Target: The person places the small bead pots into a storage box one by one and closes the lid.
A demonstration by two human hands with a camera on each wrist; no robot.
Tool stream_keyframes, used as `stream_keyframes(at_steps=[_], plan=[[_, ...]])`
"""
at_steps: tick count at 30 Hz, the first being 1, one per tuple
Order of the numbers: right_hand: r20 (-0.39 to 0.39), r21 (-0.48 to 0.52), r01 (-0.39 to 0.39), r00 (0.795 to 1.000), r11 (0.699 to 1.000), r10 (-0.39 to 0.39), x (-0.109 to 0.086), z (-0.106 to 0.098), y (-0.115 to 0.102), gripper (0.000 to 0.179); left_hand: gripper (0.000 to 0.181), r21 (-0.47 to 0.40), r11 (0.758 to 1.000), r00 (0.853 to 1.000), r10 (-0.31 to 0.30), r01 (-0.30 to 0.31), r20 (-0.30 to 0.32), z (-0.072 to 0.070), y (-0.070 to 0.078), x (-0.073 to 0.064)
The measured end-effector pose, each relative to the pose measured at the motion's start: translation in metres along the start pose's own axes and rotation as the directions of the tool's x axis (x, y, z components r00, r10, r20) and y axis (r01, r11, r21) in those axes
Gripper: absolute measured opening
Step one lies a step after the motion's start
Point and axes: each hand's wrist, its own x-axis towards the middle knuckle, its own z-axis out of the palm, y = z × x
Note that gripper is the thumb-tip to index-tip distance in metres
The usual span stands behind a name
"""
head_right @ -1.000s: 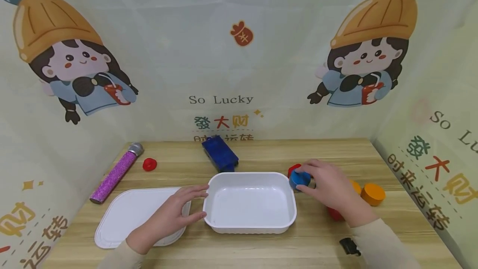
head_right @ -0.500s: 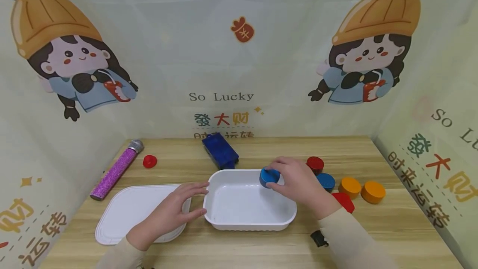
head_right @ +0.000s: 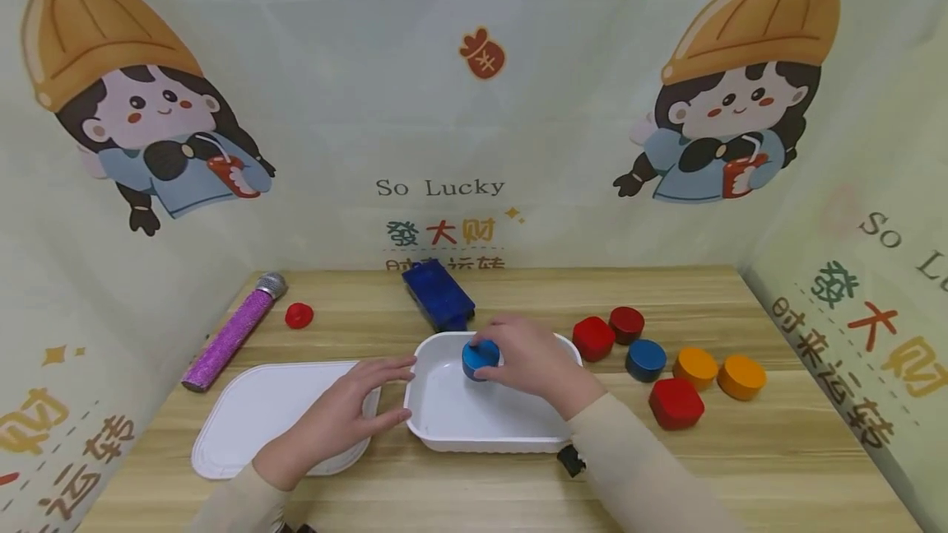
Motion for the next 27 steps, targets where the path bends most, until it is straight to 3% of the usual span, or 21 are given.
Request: stream_keyframes(at_steps=[13, 27], plan=[[0.091, 0.012, 0.019, 0.996, 1.0, -0.02, 0.033, 0.029, -0.023, 0.039, 0.048, -0.005, 1.0, 1.0, -0.014, 0.014, 0.019, -0.002, 0.002, 0.001], [0.133, 0.016, -0.004, 0.991, 1.0, 0.002, 0.041, 0.041, -0.028, 0.038, 0.049, -0.002, 0.999, 0.999, -0.042, 0.042, 0.027, -0.003, 0.003, 0.001]])
